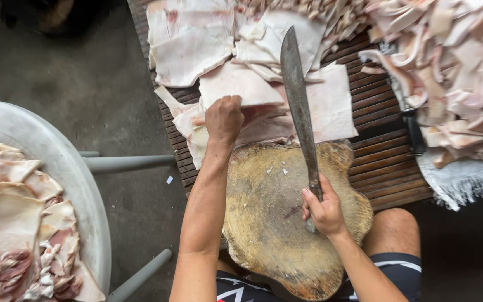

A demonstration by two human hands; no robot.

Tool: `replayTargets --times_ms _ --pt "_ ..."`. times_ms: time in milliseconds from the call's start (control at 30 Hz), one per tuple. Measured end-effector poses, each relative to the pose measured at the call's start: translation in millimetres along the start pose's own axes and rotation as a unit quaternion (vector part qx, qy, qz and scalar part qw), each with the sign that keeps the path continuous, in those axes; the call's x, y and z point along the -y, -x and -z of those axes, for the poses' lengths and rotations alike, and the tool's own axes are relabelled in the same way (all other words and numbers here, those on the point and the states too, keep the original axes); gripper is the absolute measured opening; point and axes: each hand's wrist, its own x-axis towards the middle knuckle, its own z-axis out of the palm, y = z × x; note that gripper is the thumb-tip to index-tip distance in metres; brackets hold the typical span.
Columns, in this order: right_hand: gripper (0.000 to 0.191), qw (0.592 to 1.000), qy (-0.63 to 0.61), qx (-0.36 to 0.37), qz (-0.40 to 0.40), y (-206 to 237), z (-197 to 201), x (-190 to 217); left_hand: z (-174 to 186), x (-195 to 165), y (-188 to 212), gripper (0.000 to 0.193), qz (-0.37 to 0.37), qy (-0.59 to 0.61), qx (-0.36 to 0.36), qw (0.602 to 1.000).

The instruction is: The person slices pieces of raw pork skin into smaller rectangular strips using a large knife on a wooden cutting board, picking new pieces from a pile and moving finished slices to the side.

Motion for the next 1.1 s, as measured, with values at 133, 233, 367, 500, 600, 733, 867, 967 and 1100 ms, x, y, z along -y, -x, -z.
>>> replayTargets --times_ms 133,233,367,500,600,733,867,967,1100 --pt "0.051 0.999 -0.003 0.026 0.029 -16 9 -40 11 -9 4 0.014 0.002 0.025 -0.04 0.999" --pt "0.05 0.999 -0.003 0.038 0.036 7 14 -8 52 -40 5 0.017 0.052 0.067 0.013 0.996" --pt "0.042 0.996 -0.04 0.045 0.059 11 7 2 77 -69 60 0.011 0.031 0.091 0.034 0.995" --pt "0.052 0.998 -0.046 0.026 0.046 46 4 11 107 -100 162 0.02 0.015 0.155 -0.009 0.988" --pt "0.052 0.999 -0.05 -0.002 0.002 113 18 8 144 -110 250 0.011 -0.045 0.216 -0.022 0.975" --pt "0.053 0.998 0.035 -0.013 -0.045 175 41 -3 149 -98 312 0.033 0.117 0.092 -0.235 0.961" --pt "0.059 0.991 0.118 -0.011 -0.053 209 51 -23 122 -83 352 0.026 0.487 0.405 -0.192 0.749" --pt "0.064 0.978 0.203 -0.011 -0.053 210 64 -39 107 -69 360 0.032 0.474 0.486 -0.156 0.718" --pt "0.066 0.971 0.232 -0.017 -0.047 210 73 -45 113 -71 346 0.04 0.401 0.272 0.017 0.874"
